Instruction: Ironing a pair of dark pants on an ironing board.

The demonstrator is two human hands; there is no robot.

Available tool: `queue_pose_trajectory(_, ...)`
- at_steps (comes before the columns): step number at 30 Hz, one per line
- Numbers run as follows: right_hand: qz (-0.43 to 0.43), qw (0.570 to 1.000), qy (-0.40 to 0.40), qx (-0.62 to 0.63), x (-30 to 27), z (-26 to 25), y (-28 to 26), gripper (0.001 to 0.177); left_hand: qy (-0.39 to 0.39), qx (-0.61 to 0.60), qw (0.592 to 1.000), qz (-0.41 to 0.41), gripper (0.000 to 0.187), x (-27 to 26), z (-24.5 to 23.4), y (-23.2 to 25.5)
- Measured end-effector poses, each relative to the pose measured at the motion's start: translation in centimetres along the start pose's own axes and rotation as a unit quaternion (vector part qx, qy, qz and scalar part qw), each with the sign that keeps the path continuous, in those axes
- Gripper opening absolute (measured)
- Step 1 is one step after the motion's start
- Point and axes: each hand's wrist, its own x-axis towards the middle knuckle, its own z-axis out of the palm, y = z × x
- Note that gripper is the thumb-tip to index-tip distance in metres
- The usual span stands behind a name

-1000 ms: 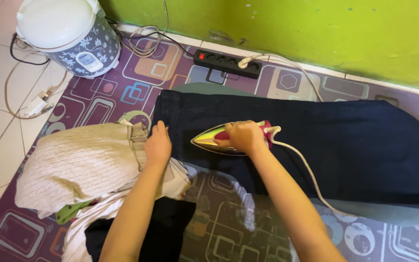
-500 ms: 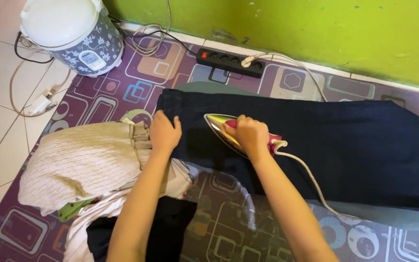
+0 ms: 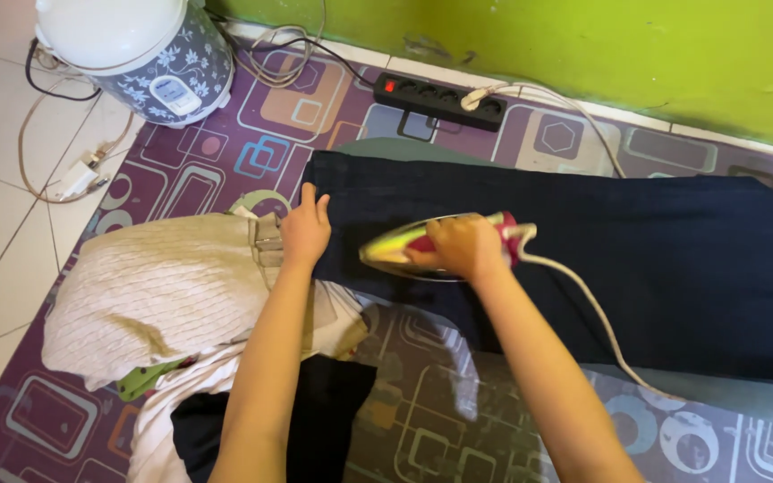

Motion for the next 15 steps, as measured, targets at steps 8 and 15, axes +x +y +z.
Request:
queue_pose_trajectory(8,-0.020,0.996,0.083,-0.040,1.3,0.1,-1.5,0.061,0.005,-0.068,0.998,-0.004,0.029,0.2,0.8,-1.1)
queue_pose_trajectory(15,0.101,0.993,0.026,-0.061,2.1,0.8,-2.2,0.061,0.017,-0.081,0.996,-0.015,0.031,0.0,0.3,-0.7)
